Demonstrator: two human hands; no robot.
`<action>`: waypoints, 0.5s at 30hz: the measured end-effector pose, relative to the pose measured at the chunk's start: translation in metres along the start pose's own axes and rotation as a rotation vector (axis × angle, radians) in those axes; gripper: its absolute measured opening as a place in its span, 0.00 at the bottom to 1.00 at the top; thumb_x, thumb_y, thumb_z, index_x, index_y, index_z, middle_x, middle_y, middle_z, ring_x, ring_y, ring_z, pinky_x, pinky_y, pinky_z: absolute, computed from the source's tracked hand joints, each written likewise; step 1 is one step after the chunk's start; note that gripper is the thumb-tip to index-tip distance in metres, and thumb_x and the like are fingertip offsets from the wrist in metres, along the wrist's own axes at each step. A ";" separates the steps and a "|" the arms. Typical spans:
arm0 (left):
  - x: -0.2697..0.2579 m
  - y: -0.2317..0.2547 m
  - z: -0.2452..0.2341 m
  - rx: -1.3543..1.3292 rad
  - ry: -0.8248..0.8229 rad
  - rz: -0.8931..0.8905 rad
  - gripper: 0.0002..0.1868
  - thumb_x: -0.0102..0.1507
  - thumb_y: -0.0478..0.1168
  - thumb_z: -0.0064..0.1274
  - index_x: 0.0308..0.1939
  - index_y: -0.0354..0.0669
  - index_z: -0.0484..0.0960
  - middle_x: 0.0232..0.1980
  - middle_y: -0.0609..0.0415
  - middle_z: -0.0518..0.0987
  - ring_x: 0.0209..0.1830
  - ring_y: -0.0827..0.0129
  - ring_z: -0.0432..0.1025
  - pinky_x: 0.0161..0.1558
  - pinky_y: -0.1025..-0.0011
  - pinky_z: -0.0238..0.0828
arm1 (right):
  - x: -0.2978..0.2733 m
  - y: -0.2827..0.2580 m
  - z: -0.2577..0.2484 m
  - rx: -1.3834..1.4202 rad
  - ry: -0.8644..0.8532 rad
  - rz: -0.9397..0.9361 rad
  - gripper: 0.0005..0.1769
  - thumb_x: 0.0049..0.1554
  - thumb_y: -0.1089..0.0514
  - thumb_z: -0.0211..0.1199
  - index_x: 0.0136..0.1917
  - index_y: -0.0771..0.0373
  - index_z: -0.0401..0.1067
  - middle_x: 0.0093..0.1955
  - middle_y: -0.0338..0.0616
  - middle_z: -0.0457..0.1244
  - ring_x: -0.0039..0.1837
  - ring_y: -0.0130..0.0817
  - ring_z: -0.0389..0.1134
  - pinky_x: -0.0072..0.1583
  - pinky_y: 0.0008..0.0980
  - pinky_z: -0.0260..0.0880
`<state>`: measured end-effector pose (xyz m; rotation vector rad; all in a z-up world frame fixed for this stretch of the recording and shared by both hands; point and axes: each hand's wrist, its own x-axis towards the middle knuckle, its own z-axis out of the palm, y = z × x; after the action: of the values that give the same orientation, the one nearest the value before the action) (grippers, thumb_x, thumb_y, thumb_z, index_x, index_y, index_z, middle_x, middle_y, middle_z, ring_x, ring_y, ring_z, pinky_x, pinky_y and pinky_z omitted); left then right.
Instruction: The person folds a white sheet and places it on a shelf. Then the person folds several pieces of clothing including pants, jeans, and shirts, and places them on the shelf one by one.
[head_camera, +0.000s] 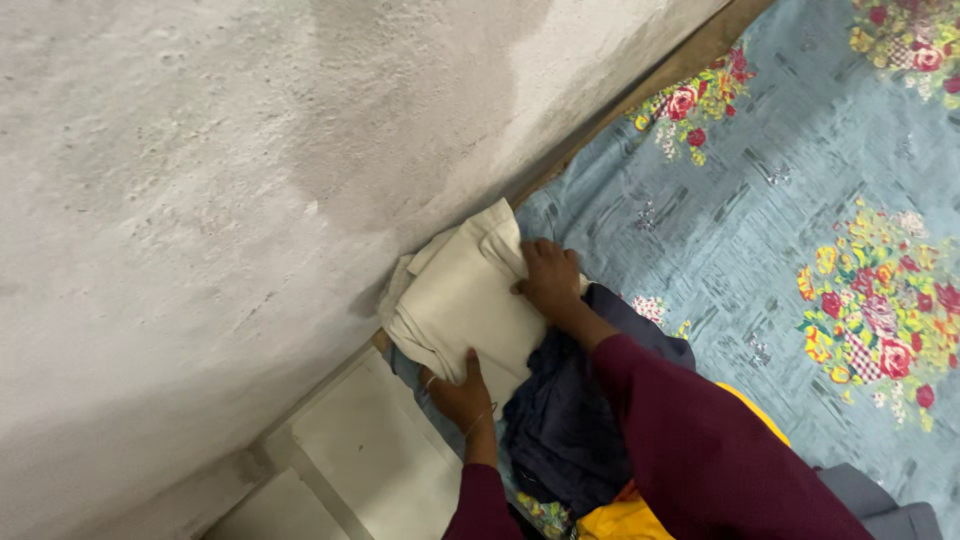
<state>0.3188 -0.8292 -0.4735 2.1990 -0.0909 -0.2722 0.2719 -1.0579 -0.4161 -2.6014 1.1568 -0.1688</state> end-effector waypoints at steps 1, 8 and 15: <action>0.001 -0.007 0.003 -0.040 -0.032 -0.087 0.55 0.52 0.55 0.71 0.66 0.15 0.62 0.62 0.25 0.73 0.62 0.39 0.71 0.63 0.54 0.68 | -0.005 -0.002 0.000 -0.009 -0.012 0.009 0.43 0.38 0.46 0.80 0.64 0.57 0.68 0.60 0.48 0.64 0.65 0.48 0.63 0.60 0.50 0.61; 0.027 -0.027 0.019 -0.028 -0.177 -0.401 0.47 0.44 0.65 0.74 0.38 0.19 0.77 0.41 0.33 0.81 0.41 0.47 0.75 0.46 0.55 0.76 | -0.011 -0.002 -0.005 0.047 -0.011 -0.035 0.36 0.42 0.50 0.79 0.61 0.56 0.69 0.58 0.49 0.67 0.60 0.50 0.66 0.59 0.50 0.65; 0.028 -0.019 0.019 -0.078 -0.259 -0.385 0.45 0.46 0.59 0.76 0.45 0.21 0.75 0.48 0.34 0.79 0.46 0.52 0.74 0.51 0.60 0.73 | 0.036 0.000 -0.004 -0.110 -0.547 0.330 0.48 0.41 0.38 0.81 0.68 0.60 0.68 0.64 0.53 0.68 0.67 0.50 0.68 0.64 0.49 0.68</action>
<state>0.3415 -0.8369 -0.5043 2.0819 0.1998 -0.7622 0.2949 -1.0853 -0.4130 -2.2687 1.3691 0.6469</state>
